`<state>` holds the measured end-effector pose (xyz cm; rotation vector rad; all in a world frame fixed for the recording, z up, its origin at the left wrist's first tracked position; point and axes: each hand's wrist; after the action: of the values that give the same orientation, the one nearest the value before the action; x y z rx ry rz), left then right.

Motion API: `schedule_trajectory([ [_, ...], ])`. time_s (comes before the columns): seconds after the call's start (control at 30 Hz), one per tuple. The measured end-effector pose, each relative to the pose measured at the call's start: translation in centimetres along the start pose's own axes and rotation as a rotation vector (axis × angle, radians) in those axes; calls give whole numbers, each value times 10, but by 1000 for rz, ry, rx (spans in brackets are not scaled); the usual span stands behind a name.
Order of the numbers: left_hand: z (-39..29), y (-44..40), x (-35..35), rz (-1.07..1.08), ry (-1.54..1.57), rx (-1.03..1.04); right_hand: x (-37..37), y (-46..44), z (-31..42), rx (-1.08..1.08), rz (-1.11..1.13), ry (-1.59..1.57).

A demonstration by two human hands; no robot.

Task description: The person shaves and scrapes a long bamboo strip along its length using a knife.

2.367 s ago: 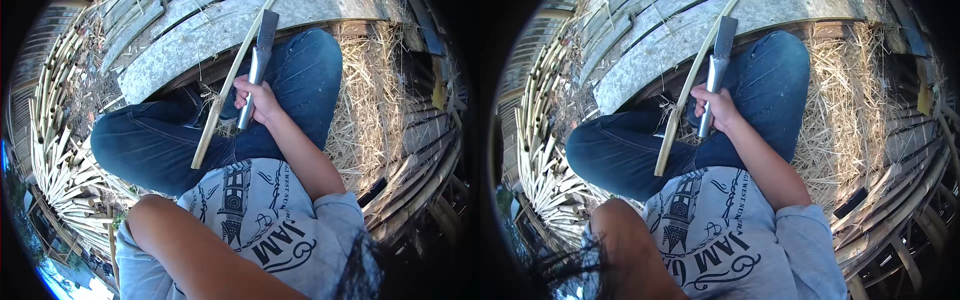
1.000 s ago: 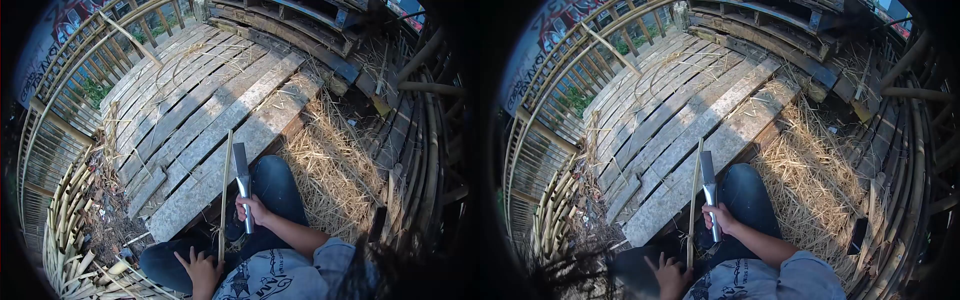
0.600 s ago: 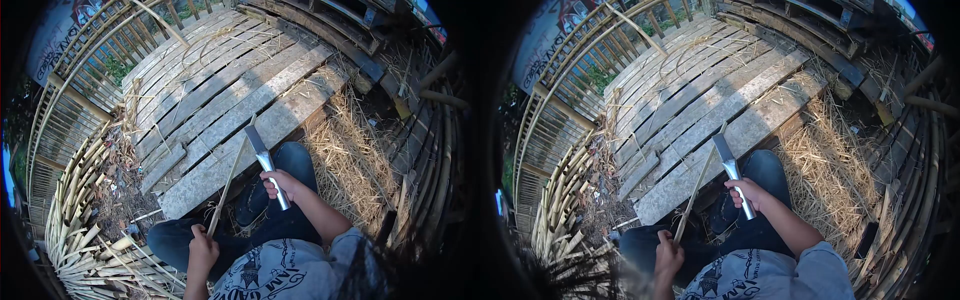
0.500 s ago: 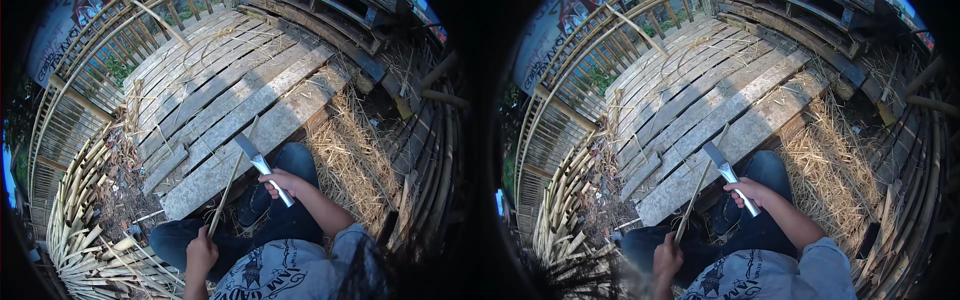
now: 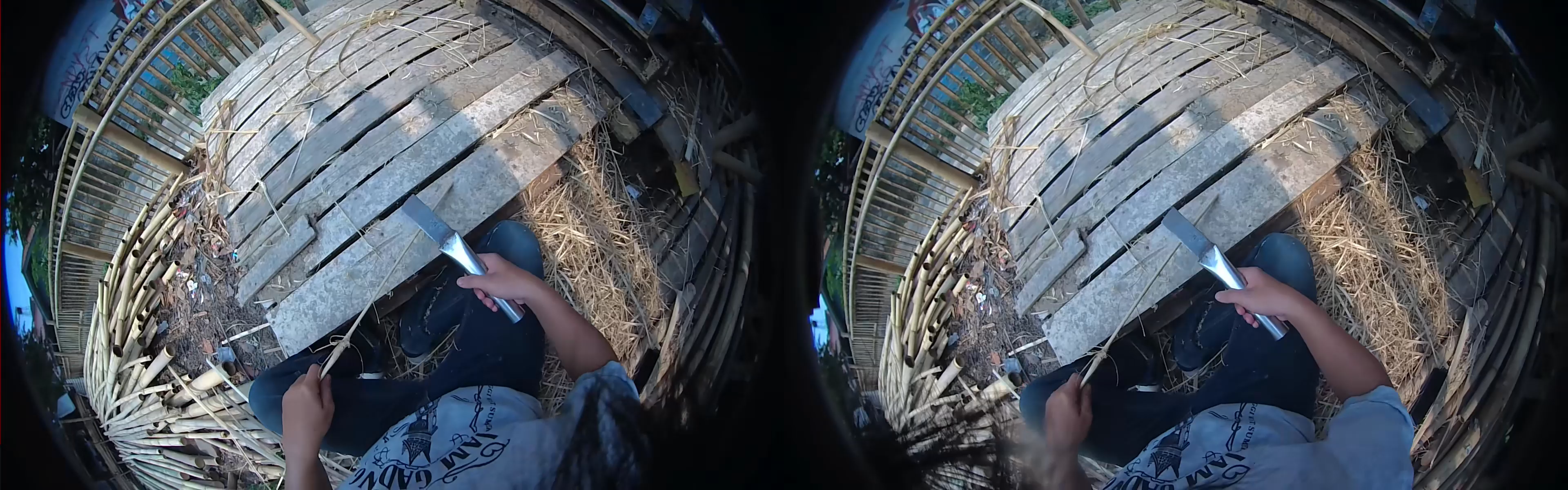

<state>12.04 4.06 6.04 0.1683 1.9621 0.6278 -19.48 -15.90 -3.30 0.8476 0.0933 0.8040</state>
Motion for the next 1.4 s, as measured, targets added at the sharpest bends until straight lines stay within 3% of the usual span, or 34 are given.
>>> schedule_trajectory([
  [0.1,-4,-5,-1,-44,-42,-3,-7,-11,1,-38,-213,-142],
  [0.23,7,-9,1,-33,-136,26,16,-14,-10,-39,-141,-87],
  [0.33,8,-8,5,-16,-139,63,-16,-8,4,35,-76,-36],
  [0.43,8,-9,12,57,-126,70,-16,-24,-2,-88,-272,-221],
  [0.57,14,-15,13,72,-184,155,3,-4,4,100,16,72],
  [0.63,10,-15,11,66,-175,162,-3,0,15,60,22,116],
  [0.73,9,-18,14,56,-153,159,-6,-26,1,-62,-281,-69],
  [0.9,11,-20,12,74,-169,168,30,-12,-16,-31,18,113],
  [1.0,9,-24,13,110,-110,158,10,-15,-2,-116,-134,114],
  [1.03,7,-25,12,121,-71,149,7,-28,-7,-154,-291,66],
  [1.13,12,-25,11,146,-5,126,23,-31,-9,-184,-358,-12],
  [1.2,15,-24,10,181,15,122,31,-17,-7,-164,-475,269],
  [1.23,14,-23,10,168,9,113,27,-15,-7,-162,-481,266],
  [1.4,12,-24,10,183,42,98,0,-3,-2,-97,-255,137],
])
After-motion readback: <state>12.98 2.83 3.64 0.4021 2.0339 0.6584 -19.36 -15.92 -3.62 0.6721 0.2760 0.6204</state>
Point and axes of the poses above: each hand's wrist, its own y-axis away from the middle knuckle, its own x-axis out of the palm, z = x × y, and after that the axes turned 10 degrees about z, right-handed
